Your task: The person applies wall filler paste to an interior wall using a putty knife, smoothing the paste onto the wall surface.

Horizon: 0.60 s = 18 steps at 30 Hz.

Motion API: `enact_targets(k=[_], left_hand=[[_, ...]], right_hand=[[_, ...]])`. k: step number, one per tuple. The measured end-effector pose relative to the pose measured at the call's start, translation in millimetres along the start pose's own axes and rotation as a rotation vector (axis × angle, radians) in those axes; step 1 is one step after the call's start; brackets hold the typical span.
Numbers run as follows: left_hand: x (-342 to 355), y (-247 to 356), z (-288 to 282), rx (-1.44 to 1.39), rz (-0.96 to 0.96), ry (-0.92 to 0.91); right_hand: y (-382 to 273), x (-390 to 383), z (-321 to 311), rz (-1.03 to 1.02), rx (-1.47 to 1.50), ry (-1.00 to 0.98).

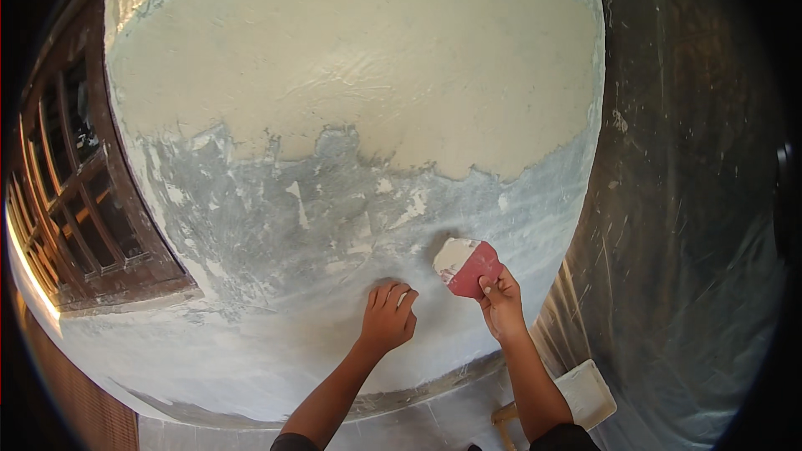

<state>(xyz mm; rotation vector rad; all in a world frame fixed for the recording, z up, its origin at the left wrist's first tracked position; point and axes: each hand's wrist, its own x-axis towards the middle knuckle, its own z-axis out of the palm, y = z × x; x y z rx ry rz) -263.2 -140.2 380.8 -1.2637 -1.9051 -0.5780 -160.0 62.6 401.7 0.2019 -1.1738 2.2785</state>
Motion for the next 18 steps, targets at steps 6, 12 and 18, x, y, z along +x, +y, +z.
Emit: enact_targets(k=[6, 12, 18], left_hand=[[41, -34, -60, 0.182, 0.093, 0.175], [76, -72, -116, 0.419, 0.189, 0.312], [100, -99, -144, 0.496, 0.263, 0.337]], right_hand=[[-9, 32, 74, -0.250, -0.205, -0.055], [-20, 37, 133, -0.454, -0.429, -0.005], [-15, 38, 159, -0.696, -0.731, 0.086]])
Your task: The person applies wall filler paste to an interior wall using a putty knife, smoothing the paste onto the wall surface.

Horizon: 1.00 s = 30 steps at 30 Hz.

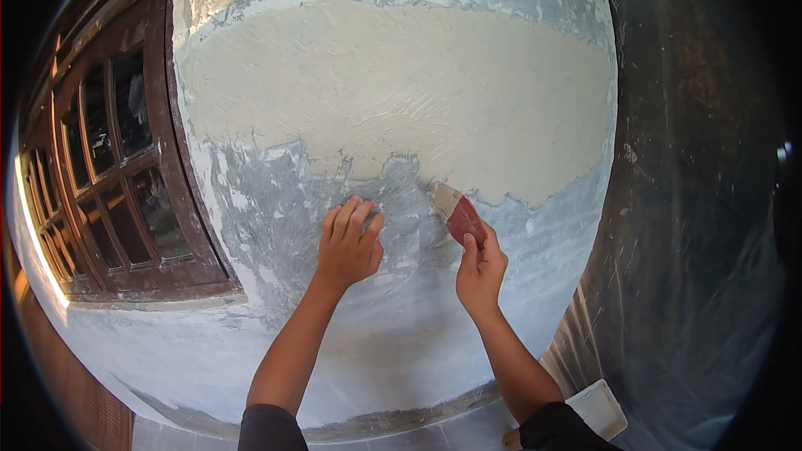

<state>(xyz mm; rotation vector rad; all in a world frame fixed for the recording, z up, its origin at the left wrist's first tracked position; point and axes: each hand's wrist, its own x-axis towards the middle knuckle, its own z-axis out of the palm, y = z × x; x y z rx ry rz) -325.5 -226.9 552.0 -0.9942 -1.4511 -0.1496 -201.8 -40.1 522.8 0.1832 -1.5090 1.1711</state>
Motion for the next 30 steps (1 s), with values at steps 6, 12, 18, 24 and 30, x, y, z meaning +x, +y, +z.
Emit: enact_targets(k=[6, 12, 18, 24, 30], left_hand=[[-2, -3, 9, 0.055, 0.050, 0.015], [-1, -3, 8, 0.031, 0.049, 0.025], [-4, -4, 9, -0.003, 0.045, 0.041], [-5, -4, 8, -0.065, 0.030, 0.043], [-6, -5, 5, -0.114, 0.032, 0.053]], right_hand=[[8, -3, 17, -0.266, -0.206, 0.081], [26, -13, 39, -0.484, -0.377, 0.081], [45, -24, 65, -0.554, -0.549, 0.102], [52, -28, 78, -0.557, -0.602, 0.131], [60, -31, 86, -0.558, -0.674, 0.143]])
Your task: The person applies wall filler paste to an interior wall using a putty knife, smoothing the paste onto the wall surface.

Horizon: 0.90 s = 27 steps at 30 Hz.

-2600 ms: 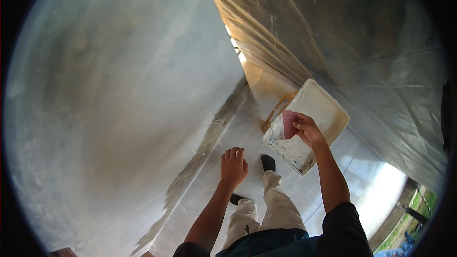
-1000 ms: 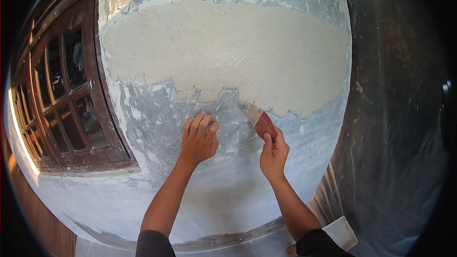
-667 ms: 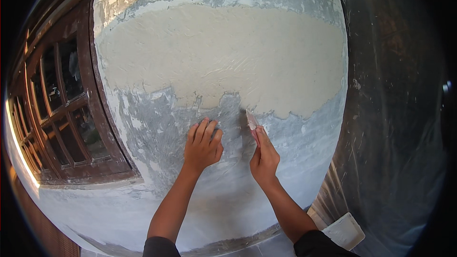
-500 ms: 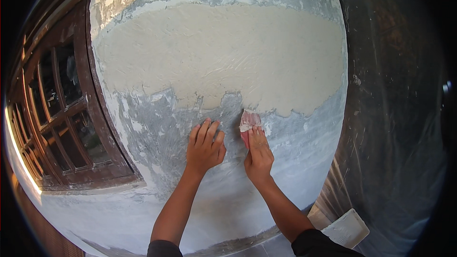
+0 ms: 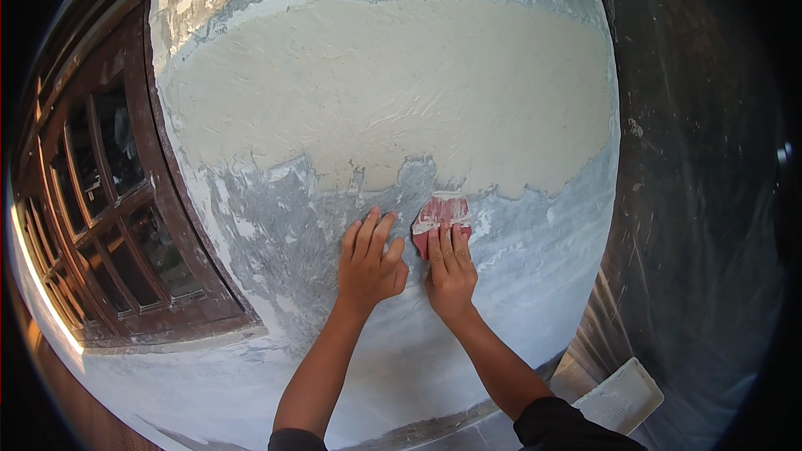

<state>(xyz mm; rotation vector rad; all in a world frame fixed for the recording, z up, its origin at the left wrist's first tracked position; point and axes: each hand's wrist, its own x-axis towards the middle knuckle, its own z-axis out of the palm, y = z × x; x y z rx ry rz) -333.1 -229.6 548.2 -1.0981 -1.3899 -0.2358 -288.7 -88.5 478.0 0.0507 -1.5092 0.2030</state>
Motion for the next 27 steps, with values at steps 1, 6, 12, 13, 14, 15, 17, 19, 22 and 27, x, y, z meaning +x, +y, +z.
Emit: enact_targets(k=[1, 6, 12, 13, 14, 15, 17, 19, 22, 27], left_hand=[[0, 0, 1, -0.007, 0.013, 0.000], [1, -2, 3, -0.017, 0.016, 0.001], [5, -3, 5, -0.026, 0.026, 0.006], [6, -2, 3, -0.009, 0.024, 0.002], [6, -2, 3, -0.010, 0.023, 0.007], [6, -1, 3, -0.011, 0.011, 0.011], [7, 0, 4, -0.006, -0.006, 0.018], [12, 3, 6, 0.000, 0.023, -0.004], [26, 12, 10, -0.040, -0.011, 0.023], [22, 16, 21, 0.055, 0.010, 0.067]], right_hand=[[1, -1, 2, -0.012, -0.017, -0.007], [6, -3, -1, -0.047, -0.065, -0.036], [22, 0, -46, -0.142, -0.039, -0.196], [22, 5, -61, -0.166, -0.022, -0.249], [23, 10, -72, -0.192, -0.002, -0.302], [25, 17, -83, -0.197, -0.004, -0.300], [28, 36, -102, -0.063, 0.190, -0.394], [36, 71, -114, -0.020, 0.287, -0.382], [53, 130, -116, -0.013, 0.391, -0.376], [67, 177, -96, -0.005, 0.467, -0.475]])
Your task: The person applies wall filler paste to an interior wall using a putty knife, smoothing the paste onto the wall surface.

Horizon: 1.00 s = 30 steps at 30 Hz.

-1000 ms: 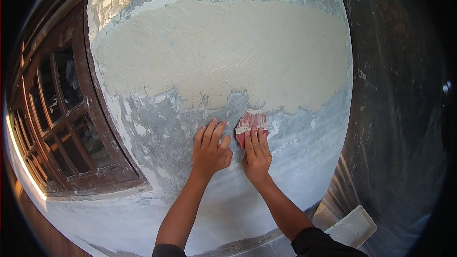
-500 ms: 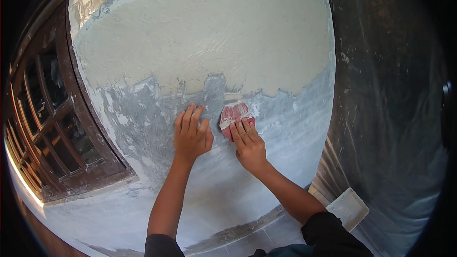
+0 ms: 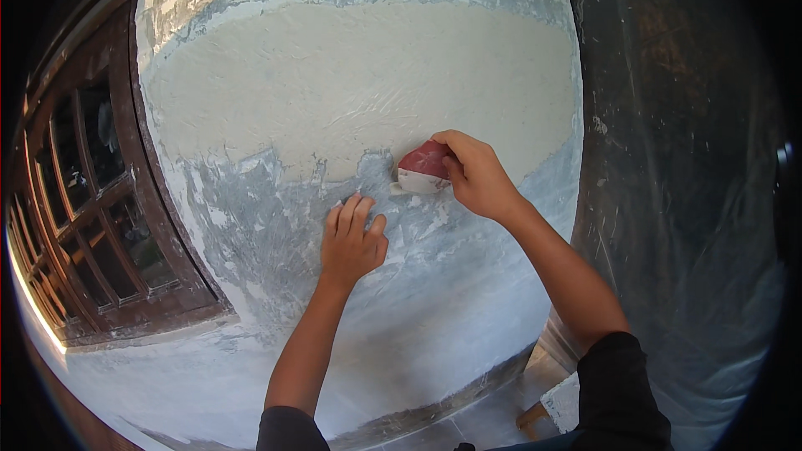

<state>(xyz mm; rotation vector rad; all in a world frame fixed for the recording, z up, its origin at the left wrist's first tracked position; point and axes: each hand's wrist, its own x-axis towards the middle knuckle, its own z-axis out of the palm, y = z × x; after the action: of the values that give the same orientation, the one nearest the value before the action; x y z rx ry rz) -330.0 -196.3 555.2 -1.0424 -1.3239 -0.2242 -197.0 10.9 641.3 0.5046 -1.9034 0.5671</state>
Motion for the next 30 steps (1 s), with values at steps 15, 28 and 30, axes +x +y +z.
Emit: enact_targets(k=[15, 28, 30], left_hand=[[-5, -1, 6, 0.026, 0.003, 0.005], [-7, 3, 8, 0.032, -0.008, 0.012], [-8, 2, 7, 0.035, -0.004, 0.006]], right_hand=[[24, 16, 18, 0.054, 0.083, 0.040], [31, 21, 15, 0.179, 0.124, 0.220], [34, 20, 14, 0.164, 0.140, 0.261]])
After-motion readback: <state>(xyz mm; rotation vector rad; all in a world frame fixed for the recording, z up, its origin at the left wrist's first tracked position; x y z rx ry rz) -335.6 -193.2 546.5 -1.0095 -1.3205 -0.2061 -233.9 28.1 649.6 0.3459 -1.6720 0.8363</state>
